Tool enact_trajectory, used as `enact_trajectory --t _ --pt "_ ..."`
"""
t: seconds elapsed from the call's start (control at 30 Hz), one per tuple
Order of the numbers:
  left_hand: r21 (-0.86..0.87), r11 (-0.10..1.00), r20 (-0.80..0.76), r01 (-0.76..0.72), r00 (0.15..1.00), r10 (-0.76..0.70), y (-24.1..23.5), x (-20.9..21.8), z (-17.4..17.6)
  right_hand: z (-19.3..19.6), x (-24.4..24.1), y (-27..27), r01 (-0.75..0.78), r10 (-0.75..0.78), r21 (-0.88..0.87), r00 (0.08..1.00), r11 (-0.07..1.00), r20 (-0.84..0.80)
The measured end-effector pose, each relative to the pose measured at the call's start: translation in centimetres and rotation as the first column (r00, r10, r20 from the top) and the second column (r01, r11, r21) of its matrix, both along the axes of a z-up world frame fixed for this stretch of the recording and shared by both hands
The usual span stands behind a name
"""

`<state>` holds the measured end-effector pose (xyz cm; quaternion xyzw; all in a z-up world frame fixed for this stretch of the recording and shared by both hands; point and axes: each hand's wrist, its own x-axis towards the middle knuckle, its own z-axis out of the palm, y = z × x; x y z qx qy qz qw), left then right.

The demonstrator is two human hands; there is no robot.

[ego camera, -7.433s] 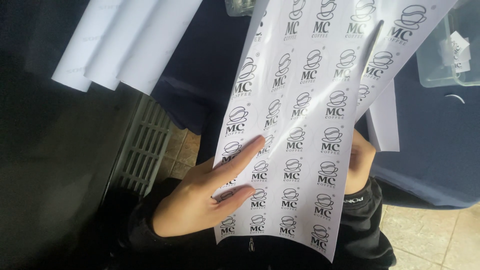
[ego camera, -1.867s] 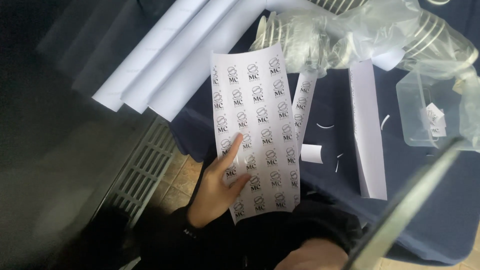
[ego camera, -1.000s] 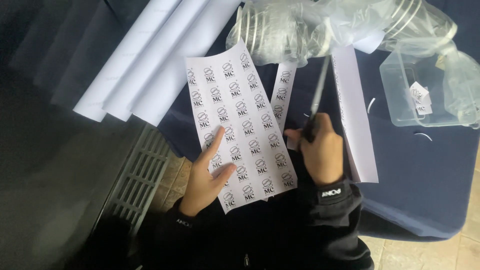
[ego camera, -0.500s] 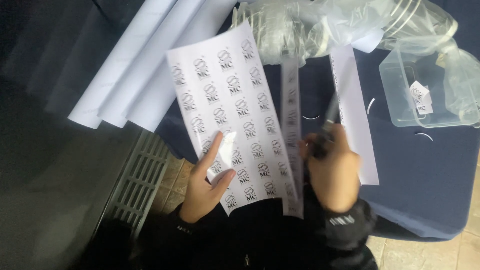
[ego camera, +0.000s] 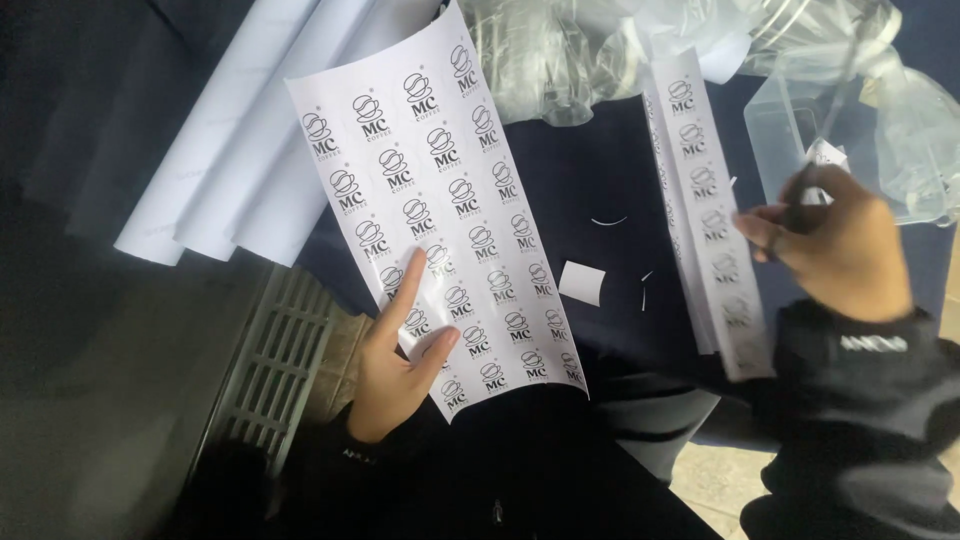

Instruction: Cutting a sheet of printed coffee labels into strips using scissors

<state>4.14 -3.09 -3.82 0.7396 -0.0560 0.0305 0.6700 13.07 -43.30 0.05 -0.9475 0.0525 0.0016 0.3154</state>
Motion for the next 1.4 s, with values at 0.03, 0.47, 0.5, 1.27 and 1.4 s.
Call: enact_trajectory --t 0.03,0.47,0.5,1.27,1.4 --pt "-0.013 1.0 0.009 0.016 1.0 -0.016 0.0 0.1 0.0 -1.1 1.0 -0.2 0.064 -0.059 0.115 0.997 0.991 -0.054" --pt "-0.016 1.0 -0.04 0.017 0.999 -0.017 -0.7 0.3 0.4 -8.2 1.4 -1.7 0.24 -0.075 -0.407 0.922 0.881 0.38" --pt "-0.033 0.999 -0.084 0.01 0.996 -0.012 -0.8 0.3 0.5 -8.0 1.1 -1.6 0.262 -0.091 -0.402 0.913 0.877 0.396" --pt "0.519 0.853 0.441 -0.059 0.873 -0.208 2.8 5.7 5.0 -3.8 -15.4 8.3 -0.46 0.458 0.247 0.886 0.853 0.07" --pt "0.56 0.827 0.469 -0.053 0.843 -0.264 2.8 5.8 7.8 -8.4 -15.3 10.6 -0.452 0.507 0.4 0.861 0.797 -0.037"
